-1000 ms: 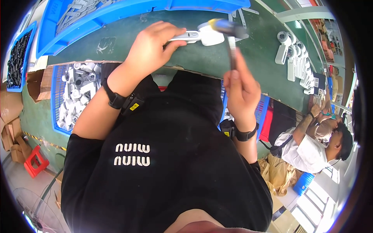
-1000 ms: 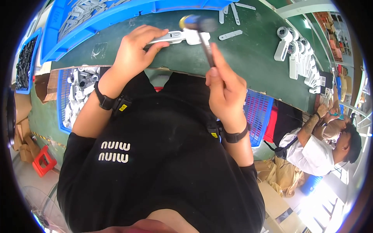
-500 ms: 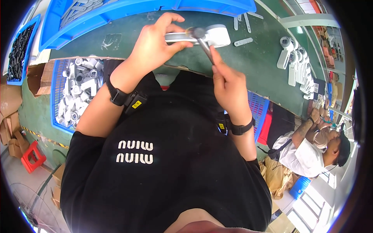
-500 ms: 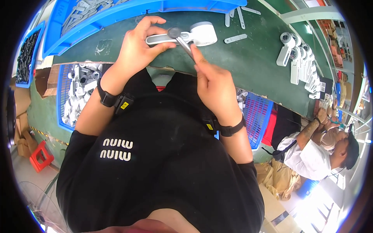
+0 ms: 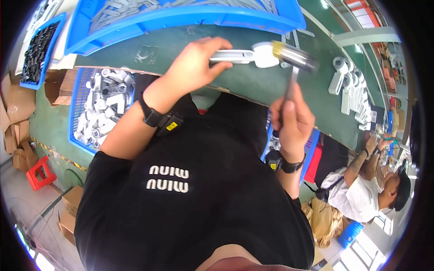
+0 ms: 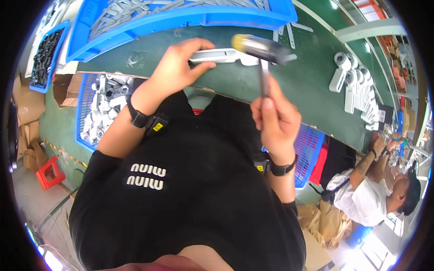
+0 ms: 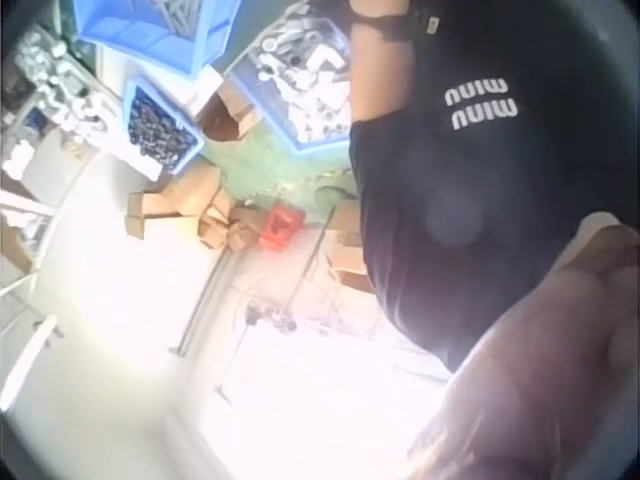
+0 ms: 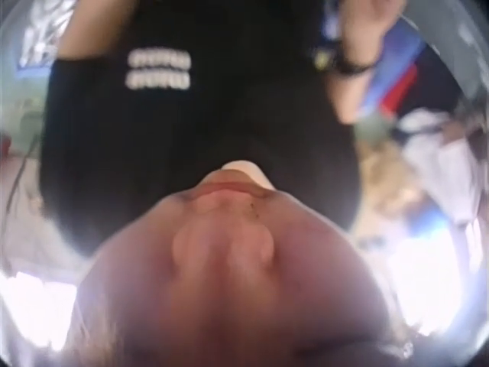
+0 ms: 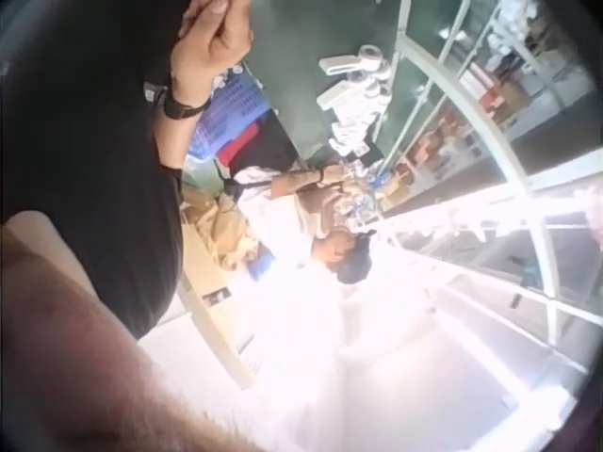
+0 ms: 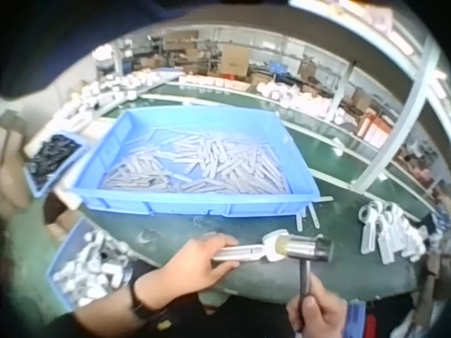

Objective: Assembling white plastic brackets by inserting metal pins and tapping them into place with a small hammer.

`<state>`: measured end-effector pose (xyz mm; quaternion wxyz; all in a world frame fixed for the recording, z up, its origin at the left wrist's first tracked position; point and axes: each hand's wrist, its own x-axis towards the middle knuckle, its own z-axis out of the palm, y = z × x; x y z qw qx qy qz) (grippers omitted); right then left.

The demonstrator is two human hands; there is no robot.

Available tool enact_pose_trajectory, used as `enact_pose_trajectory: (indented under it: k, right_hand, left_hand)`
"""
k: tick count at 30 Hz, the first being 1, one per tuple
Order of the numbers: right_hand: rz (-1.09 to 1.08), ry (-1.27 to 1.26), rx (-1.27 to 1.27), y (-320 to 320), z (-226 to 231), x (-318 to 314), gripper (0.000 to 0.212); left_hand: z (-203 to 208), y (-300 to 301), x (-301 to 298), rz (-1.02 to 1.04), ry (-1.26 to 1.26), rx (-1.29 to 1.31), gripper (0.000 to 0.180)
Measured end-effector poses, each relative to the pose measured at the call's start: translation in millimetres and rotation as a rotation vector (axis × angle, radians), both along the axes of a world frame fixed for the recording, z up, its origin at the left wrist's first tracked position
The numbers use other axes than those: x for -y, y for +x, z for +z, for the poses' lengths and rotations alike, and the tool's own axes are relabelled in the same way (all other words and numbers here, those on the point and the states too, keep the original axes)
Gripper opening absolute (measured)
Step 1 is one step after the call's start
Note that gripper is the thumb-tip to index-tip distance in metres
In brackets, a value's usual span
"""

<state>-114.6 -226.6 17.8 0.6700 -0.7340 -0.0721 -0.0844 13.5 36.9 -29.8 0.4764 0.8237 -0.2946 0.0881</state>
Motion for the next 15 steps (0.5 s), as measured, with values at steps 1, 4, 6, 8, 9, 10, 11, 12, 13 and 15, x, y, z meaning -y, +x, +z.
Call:
enact_pose_trajectory:
  k: [1, 4, 6, 8, 9, 10, 11, 12, 13, 15]
  right_hand:
    - [0.011, 0.017, 0.015, 1.7, -0.3, 4.2, 0.045]
    - [-0.01, -0.238, -0.006, 13.1, 2.1, 19.8, 0.045]
    - [0.013, -0.217, -0.032, 20.1, -9.9, 33.2, 0.045]
    - [0.042, -0.199, -0.059, 25.1, -26.8, 36.4, 0.046]
    - [0.021, -0.041, -0.138, 26.0, -35.4, 36.1, 0.047]
    - [0.002, 0.12, -0.219, 26.9, -39.7, 34.9, 0.047]
    - [0.009, 0.124, -0.217, 28.2, -38.8, 33.5, 0.047]
    - [0.006, 0.162, -0.208, 29.2, -36.8, 32.4, 0.048]
    - [0.001, 0.201, -0.199, 28.7, -36.0, 31.7, 0.049]
    - [0.031, 0.201, -0.215, 30.9, -36.6, 34.1, 0.049]
  left_hand:
    - [6.4, -2.7, -2.2, -0.015, 0.041, -0.011, 0.036]
    - [15.6, -7.3, -11.0, 0.009, 0.199, 0.112, 0.035]
    - [29.1, -7.8, -18.3, -0.031, 0.106, -0.035, 0.034]
    - [48.8, -10.0, -24.7, -0.086, -0.112, -0.237, 0.033]
    - [41.0, -7.4, -20.2, -0.057, -0.388, -0.175, 0.038]
    - [53.1, -8.2, -16.7, -0.073, -0.544, -0.191, 0.041]
    - [65.3, -8.3, -12.2, -0.092, -0.7, -0.207, 0.044]
    - [67.2, -5.9, -6.1, -0.047, -0.628, -0.132, 0.046]
    - [69.2, -3.6, 1.4, -0.006, -0.554, -0.057, 0.049]
    - [71.9, -3.2, 19.6, 0.083, -0.222, 0.18, 0.037]
